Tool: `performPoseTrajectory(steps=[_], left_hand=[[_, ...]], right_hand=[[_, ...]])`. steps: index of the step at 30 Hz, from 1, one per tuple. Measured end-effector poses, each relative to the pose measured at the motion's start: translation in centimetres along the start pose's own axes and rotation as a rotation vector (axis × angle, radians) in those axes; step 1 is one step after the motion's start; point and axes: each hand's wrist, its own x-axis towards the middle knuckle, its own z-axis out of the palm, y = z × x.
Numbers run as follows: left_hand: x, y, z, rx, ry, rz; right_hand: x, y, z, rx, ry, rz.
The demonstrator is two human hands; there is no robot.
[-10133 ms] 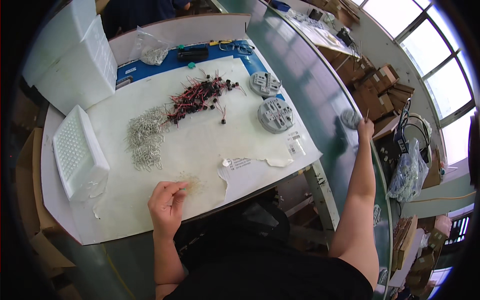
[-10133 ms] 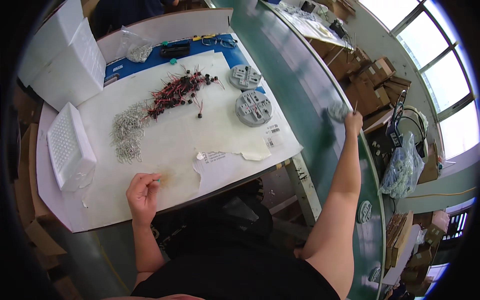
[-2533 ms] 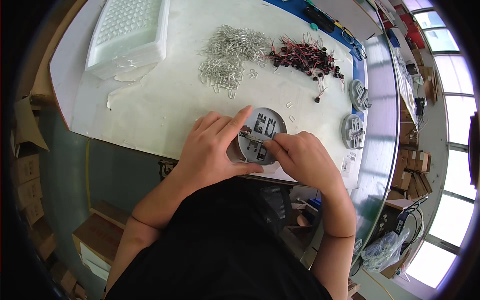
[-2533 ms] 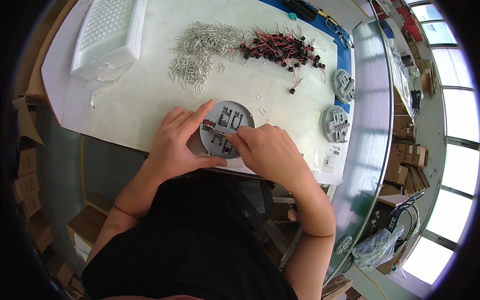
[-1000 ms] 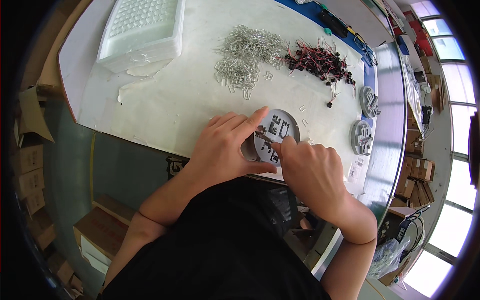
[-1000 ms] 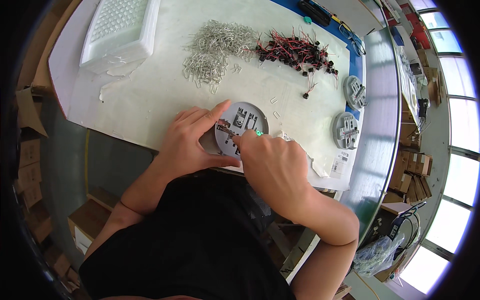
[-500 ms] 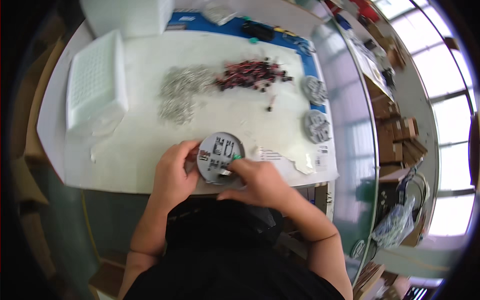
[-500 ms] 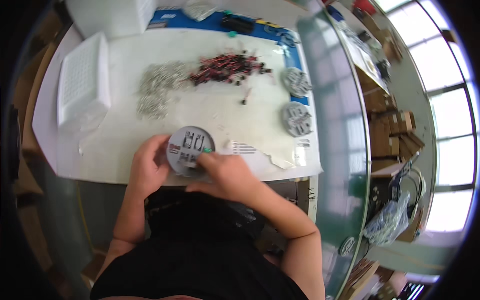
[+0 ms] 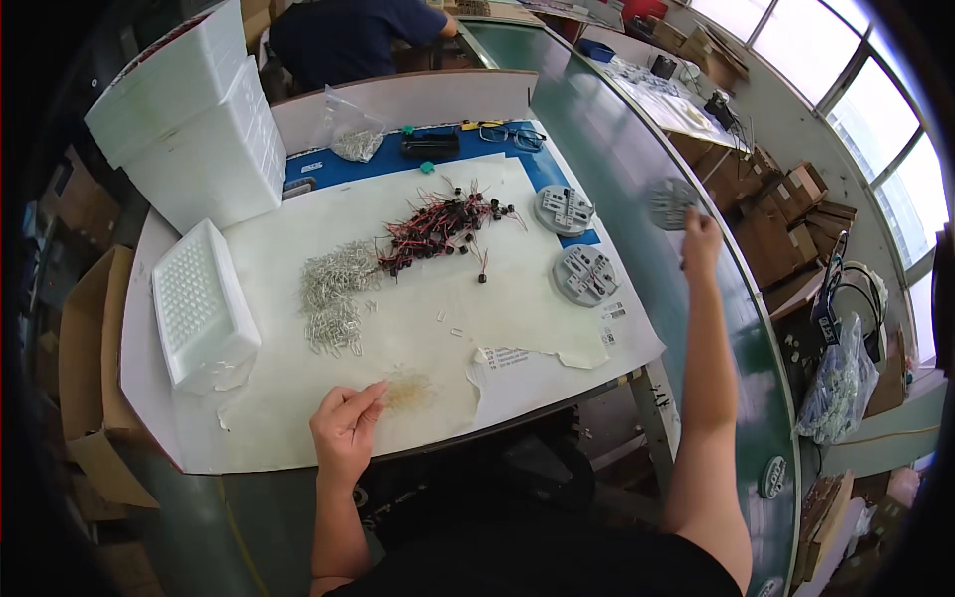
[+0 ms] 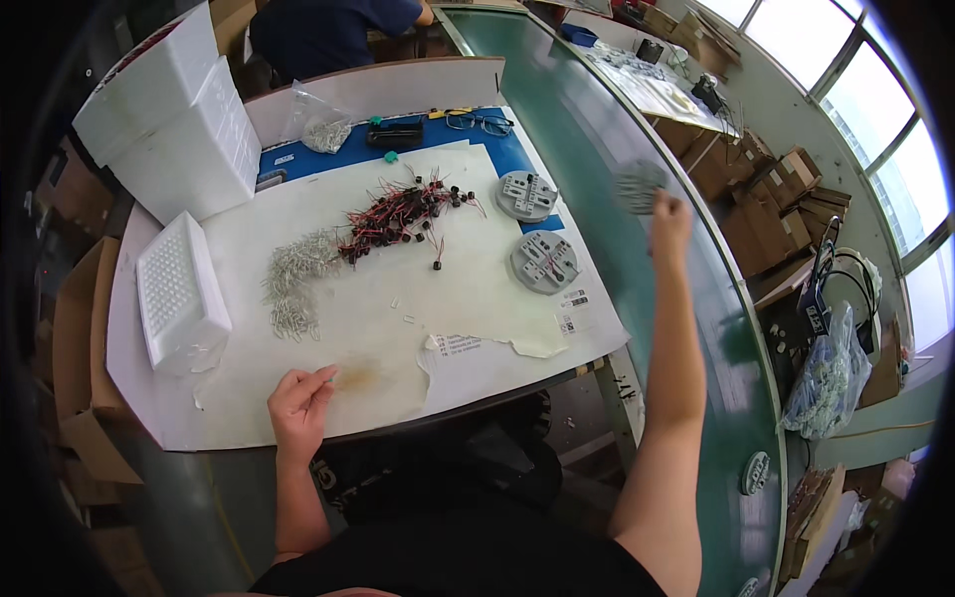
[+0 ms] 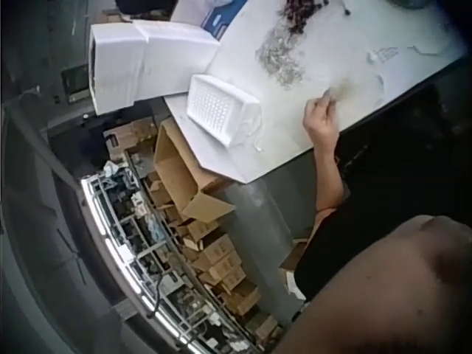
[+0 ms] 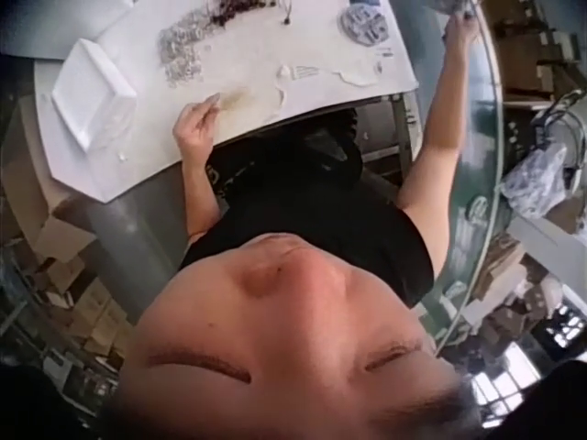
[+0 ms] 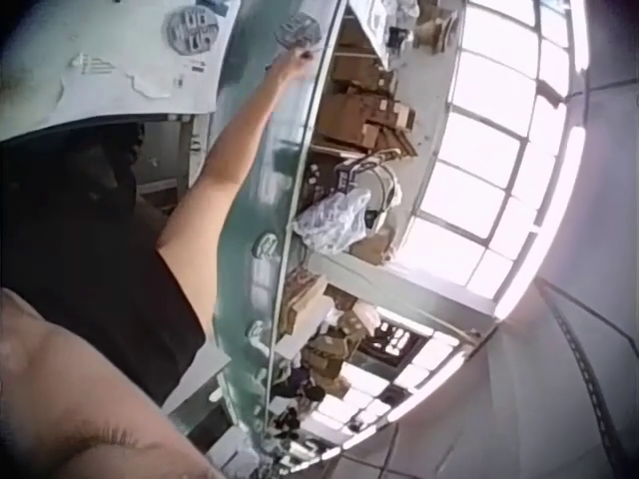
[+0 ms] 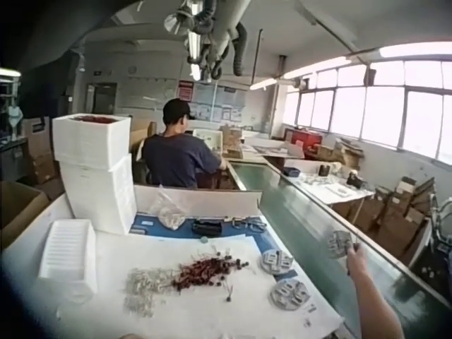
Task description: The recorder is assembling small electronic components and wires into a circular plastic housing.
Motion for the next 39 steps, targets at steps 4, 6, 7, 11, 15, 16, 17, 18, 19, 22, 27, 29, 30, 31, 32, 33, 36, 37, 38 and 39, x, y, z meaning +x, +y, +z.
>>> performPoseTrajectory(steps=[4, 6, 7, 11, 15, 16, 17, 18, 19, 22, 27, 29, 30, 31, 32, 33, 36, 37, 38, 39], left_hand=[[0.2, 0.6, 0.8, -0.139, 0.034, -0.059], [0.9, 1.4, 0.9, -0.036, 0.020, 0.006], [1.1, 1.6, 0.9, 0.021, 0.020, 0.030], [0.4, 0.9, 0.1, 0.097, -0.056, 0.006], [1.2, 1.4, 0.3, 0.130, -0.039, 0.116], [1.3, 1.6, 0.3, 0.140, -0.025, 0.092], [1.3, 1.8, 0.2, 0.110, 0.004, 0.127], [1.3, 2.1, 0.1, 0.080, 0.034, 0.163], [1.3, 2.4, 0.0, 0.089, 0.053, 0.135], [1.5, 3.5, 0.2, -0.026, 0.018, 0.097], [2.0, 2.7, 1.4, 0.069, -0.099, 0.067], [1.6, 1.4, 1.8, 0.109, -0.127, 0.007], [1.5, 1.5, 1.8, 0.105, -0.126, -0.001], [1.7, 1.8, 1.8, 0.110, -0.116, -0.003], [1.8, 2.2, 1.8, 0.114, -0.106, -0.005], [1.9, 2.6, 1.9, 0.119, -0.097, -0.005], [2.0, 3.0, 2.5, 0.227, -0.094, 0.002], [1.9, 3.2, 2.8, 0.283, -0.094, 0.004], [1.9, 3.5, 3.1, 0.280, -0.093, -0.006], [2.1, 3.9, 3.2, 0.289, -0.084, -0.015]], right_hand=[[3.9, 8.6, -5.1, -0.459, 0.047, 0.232], [3.6, 12.4, -5.6, -0.986, 0.237, 0.052], [2.4, 10.5, -4.7, -0.784, 0.152, -0.095], [-9.6, -7.2, -1.2, -0.441, -0.596, 0.028], [-12.2, -8.1, 0.1, -0.445, -0.762, 0.011], [-12.6, -8.6, 1.0, -0.430, -0.757, -0.045], [-13.3, -9.2, 1.4, -0.433, -0.784, -0.061], [-14.3, -9.8, 1.4, -0.367, -0.816, -0.078], [-15.8, -11.4, 1.1, -0.304, -0.851, -0.094], [-22.5, -16.4, 2.4, -0.222, -1.078, -0.220], [-28.4, -19.5, 7.2, -0.070, -1.304, -0.518], [-26.9, -19.8, 10.1, -0.030, -1.196, -0.700], [-26.3, -19.9, 11.1, 0.012, -1.073, -0.871], [-26.1, -20.3, 11.5, 0.011, -1.082, -0.873], [-26.0, -20.9, 11.7, -0.008, -1.208, -0.749], [-25.9, -21.6, 11.7, -0.028, -1.328, -0.619], [-26.7, -23.0, 11.0, -0.113, -1.410, -0.486], [-27.4, -23.2, 10.4, -0.171, -1.377, -0.489], [-28.0, -23.4, 9.8, -0.228, -1.343, -0.491], [-28.4, -23.8, 9.1, -0.233, -1.352, -0.490]])
